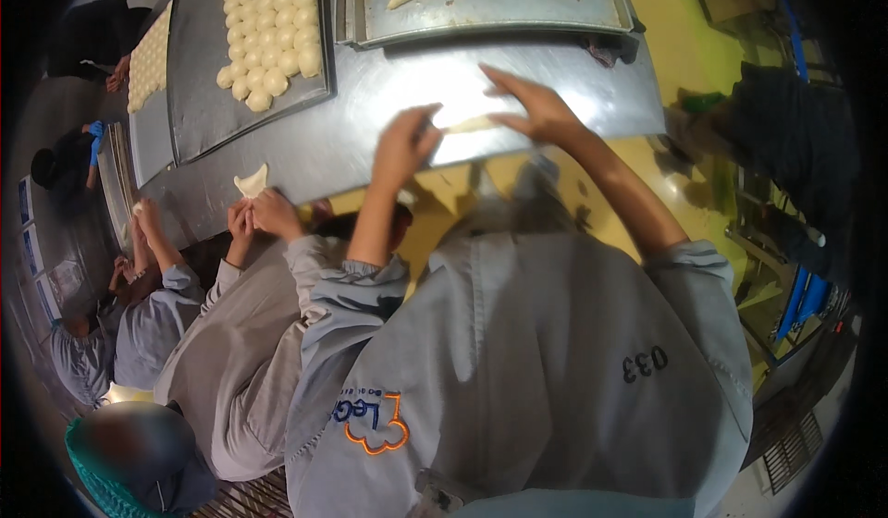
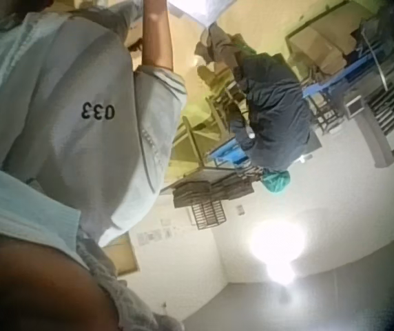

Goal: The person pulls a metal tray from a rack, carries it to a table, and shapes several pieces of dough into long loaves by hand, placing them onto the tray before returning the tray to the rack.

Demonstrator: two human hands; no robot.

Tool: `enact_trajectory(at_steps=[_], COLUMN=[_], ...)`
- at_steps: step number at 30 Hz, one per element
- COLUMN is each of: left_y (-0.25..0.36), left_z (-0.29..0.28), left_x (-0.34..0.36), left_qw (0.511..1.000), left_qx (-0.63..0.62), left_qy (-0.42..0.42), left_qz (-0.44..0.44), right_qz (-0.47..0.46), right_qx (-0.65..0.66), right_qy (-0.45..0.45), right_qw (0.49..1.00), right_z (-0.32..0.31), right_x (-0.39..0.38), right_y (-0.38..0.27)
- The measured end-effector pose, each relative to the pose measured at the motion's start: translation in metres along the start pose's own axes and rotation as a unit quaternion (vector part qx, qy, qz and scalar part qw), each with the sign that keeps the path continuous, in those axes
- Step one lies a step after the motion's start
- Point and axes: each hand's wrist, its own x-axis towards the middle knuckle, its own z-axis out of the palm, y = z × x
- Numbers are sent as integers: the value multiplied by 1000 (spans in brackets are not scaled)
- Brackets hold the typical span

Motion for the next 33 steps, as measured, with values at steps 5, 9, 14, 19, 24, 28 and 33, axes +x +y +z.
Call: enact_trajectory(at_steps=[5, 9, 14, 19, 24, 28, 33], left_y=[6, 19, 62, 115, 129, 125, 114], left_z=[8, -4, -38, -35, -1, 29, 32], left_x=[-9, 10, 34, 82, 176, 229, 233], left_qw=[997, 996, 977, 994, 988, 992, 992], left_qx=[45, 3, -30, -33, -5, 58, 104], left_qy=[-21, -92, -210, -90, 81, 76, 39], left_qz=[58, -12, 8, 45, 129, 78, 67], right_qz=[13, 42, 78, 25, -59, -41, -110], right_qx=[-39, -6, 65, 57, -77, -191, -169], right_qy=[-39, -83, -223, -132, -64, -103, -69], right_qw=[998, 996, 969, 989, 993, 975, 977], right_z=[9, 2, -46, -135, -212, -218, -225], right_x=[-12, -3, 15, 44, 111, 162, 160], right_y=[-17, -29, -36, -33, 6, 56, 91])
